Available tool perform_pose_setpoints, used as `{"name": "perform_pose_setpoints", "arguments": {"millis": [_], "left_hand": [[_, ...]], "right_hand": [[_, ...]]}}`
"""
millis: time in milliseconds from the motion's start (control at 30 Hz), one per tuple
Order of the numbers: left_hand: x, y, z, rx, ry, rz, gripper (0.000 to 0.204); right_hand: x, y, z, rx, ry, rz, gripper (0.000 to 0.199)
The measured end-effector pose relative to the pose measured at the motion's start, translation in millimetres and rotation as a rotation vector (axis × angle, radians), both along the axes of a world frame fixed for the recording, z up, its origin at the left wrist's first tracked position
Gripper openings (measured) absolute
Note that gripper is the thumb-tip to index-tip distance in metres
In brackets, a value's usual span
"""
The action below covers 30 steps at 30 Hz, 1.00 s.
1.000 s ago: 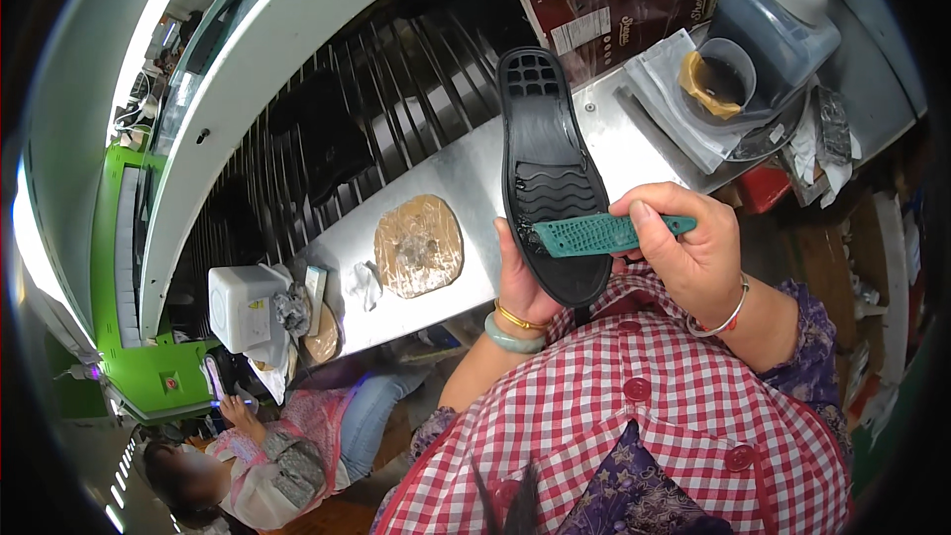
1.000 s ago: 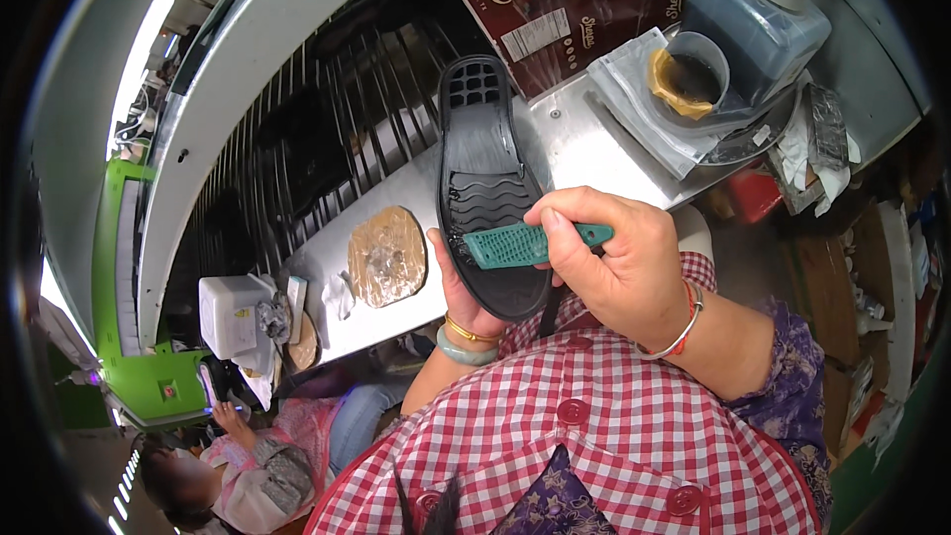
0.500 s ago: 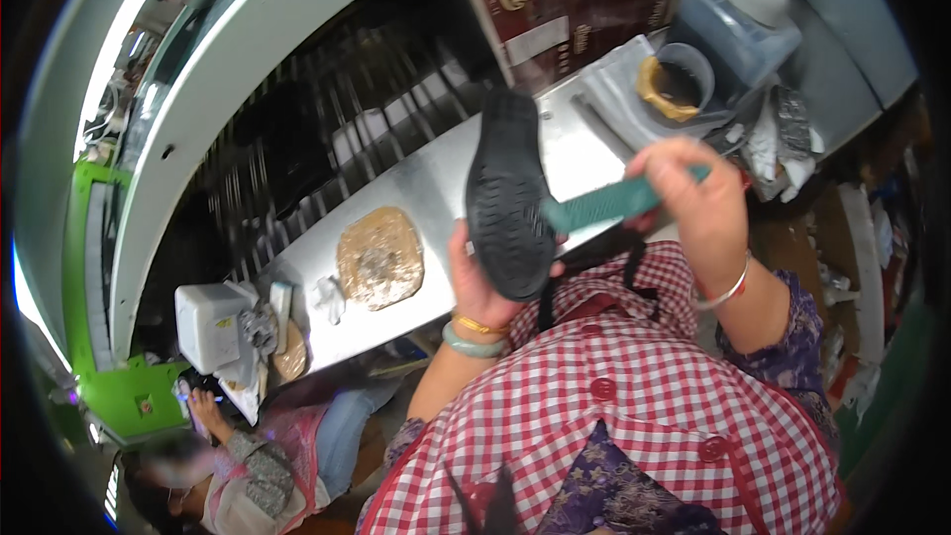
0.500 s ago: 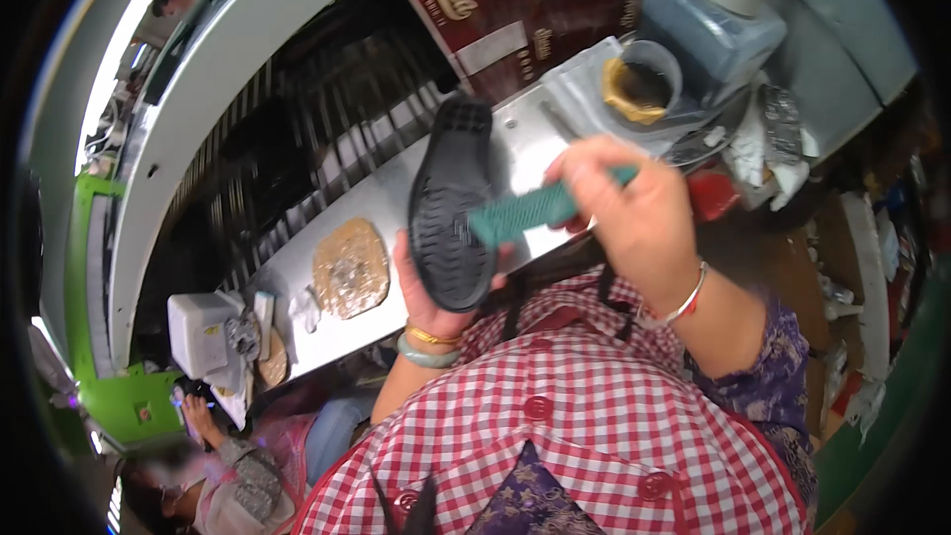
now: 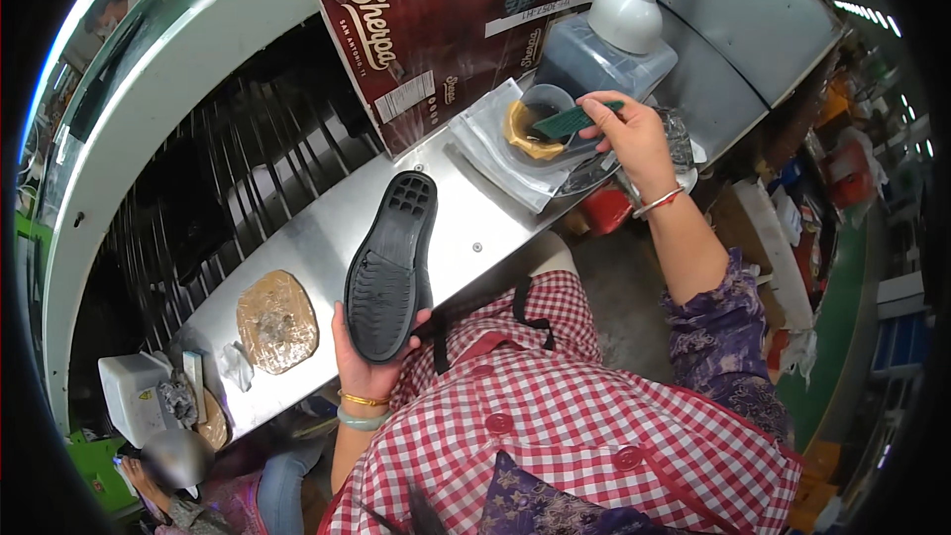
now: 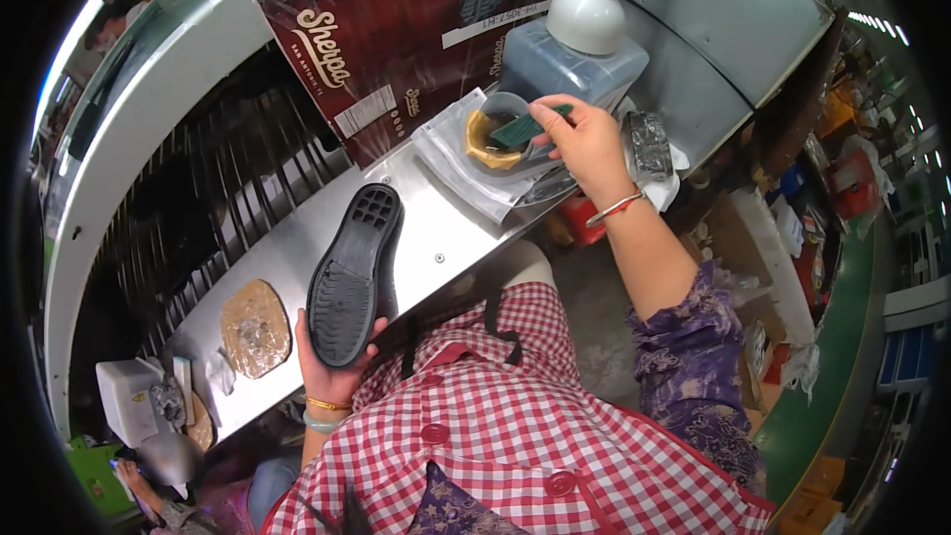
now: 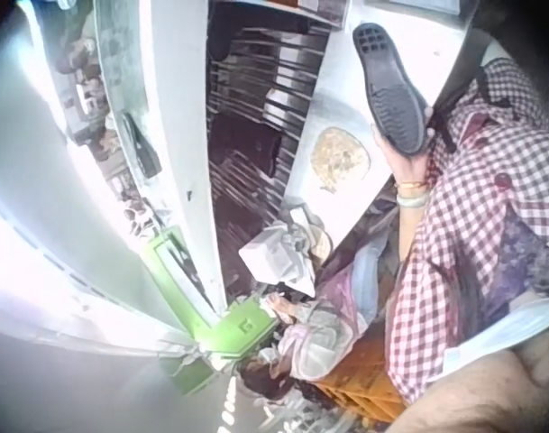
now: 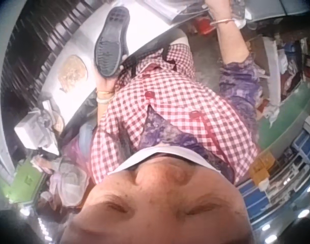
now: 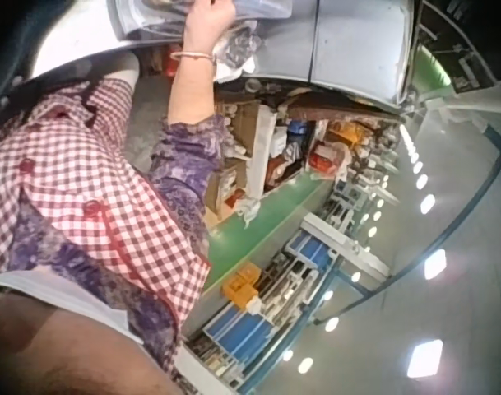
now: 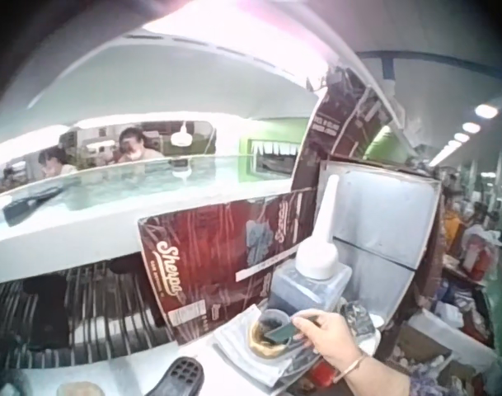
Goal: The person sits at a low workbench and uses a green brush to scrub the soles of black slippers. They repeatedly dip the brush into a container of dark liquid and apply it to the slipper soles, scrubbing the textured surfaces thoroughly.
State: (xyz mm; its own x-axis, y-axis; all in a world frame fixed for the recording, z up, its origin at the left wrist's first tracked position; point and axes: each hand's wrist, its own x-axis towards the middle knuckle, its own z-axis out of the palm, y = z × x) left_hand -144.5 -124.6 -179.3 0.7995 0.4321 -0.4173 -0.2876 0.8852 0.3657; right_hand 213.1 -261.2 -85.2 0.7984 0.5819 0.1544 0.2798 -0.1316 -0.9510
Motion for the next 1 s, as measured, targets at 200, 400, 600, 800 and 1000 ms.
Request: {"name": "perform_pose_setpoints", "arguments": {"millis": [200,400,600,800,1000], "left_hand": [[3.1,0.7,4.7,0.057,-0.007,-0.026,0.064],[13.5,1.7,-1.9,0.073,-0.059,-0.014,0.064],[13.6,4.5,-19.9,-0.137,-0.223,-0.005,0.068],[15.0,0.5,-7.9,0.007,-0.379,-0.008,0.068],[13.1,-3.9,-1.0,0.052,-0.438,-0.052,0.075]], "right_hand": [[-3.0,0.3,-0.8,0.051,0.001,0.023,0.023],[3.0,-10.1,-21.7,0.107,0.138,-0.023,0.025],[-85.7,4.8,-21.9,0.423,0.497,0.071,0.025],[-170.5,42.7,-22.2,0.417,0.48,0.28,0.024],[-181.4,56.3,-24.5,0.416,0.48,0.242,0.024]]}}
